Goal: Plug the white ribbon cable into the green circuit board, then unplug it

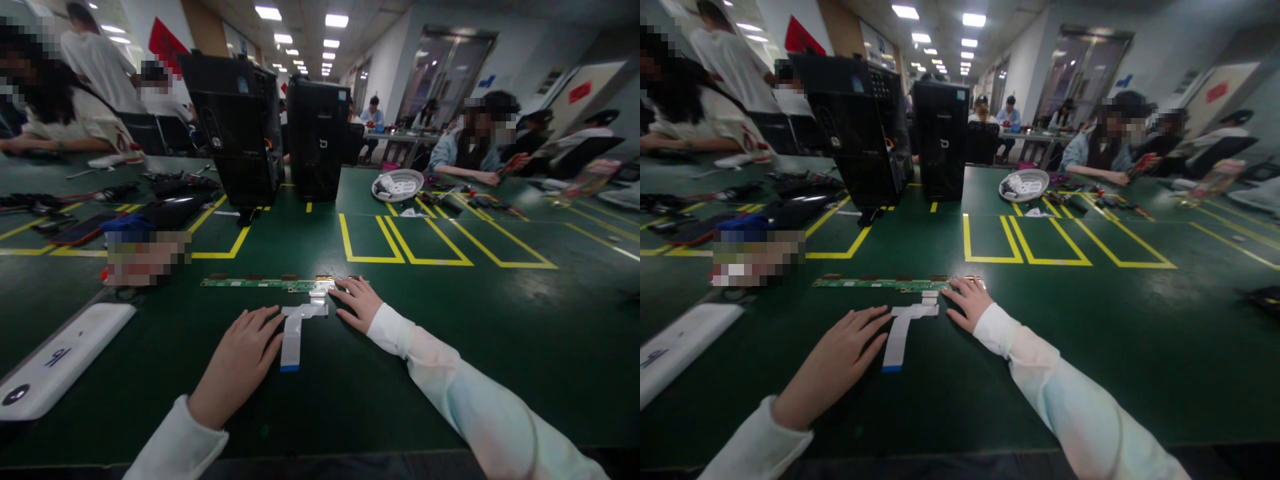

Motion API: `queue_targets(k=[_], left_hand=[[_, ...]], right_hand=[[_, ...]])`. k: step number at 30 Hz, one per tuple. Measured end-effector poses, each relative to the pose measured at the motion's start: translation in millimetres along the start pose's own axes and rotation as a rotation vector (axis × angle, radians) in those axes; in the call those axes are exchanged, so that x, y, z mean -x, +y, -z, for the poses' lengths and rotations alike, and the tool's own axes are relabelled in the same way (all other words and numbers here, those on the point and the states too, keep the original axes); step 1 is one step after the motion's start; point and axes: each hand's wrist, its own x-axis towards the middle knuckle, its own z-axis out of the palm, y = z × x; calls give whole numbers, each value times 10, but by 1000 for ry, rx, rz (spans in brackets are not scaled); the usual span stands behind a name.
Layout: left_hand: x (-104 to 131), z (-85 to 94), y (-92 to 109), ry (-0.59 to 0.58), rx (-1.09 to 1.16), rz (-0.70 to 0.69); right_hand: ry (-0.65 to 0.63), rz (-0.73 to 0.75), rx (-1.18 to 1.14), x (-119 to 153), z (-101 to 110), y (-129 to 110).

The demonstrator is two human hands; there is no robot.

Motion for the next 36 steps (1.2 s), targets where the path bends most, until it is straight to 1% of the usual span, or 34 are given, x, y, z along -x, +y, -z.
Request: queue_targets(k=[3,6,9,11,13,16,20,24,28,36], left_hand=[[260,-5,-210,4,-16,57],[475,-68,-390,31,-24,127],[613,-175,-479,60,-5,170],[658,-248,-487,90,4,160],[670,-304,-471,132,0,148],[642,-341,-435,176,-14,152],[556,-336,-404,173,-26,165],[476,-327,-389,178,-30,179],[453,-323,-377,183,-22,183],[459,-319,-376,186,-23,189]], right_hand=[[-2,-5,1,-1,-21,7],[-9,-4,1,-2,-12,6],[-24,8,3,3,27,6],[-29,23,7,7,61,7],[-21,45,7,8,91,1],[-3,115,-10,-7,116,-33],[-20,189,-55,-53,104,-131],[-70,158,-61,-91,78,-215],[-116,117,-58,-103,78,-239],[-128,114,-102,-112,102,-242]])
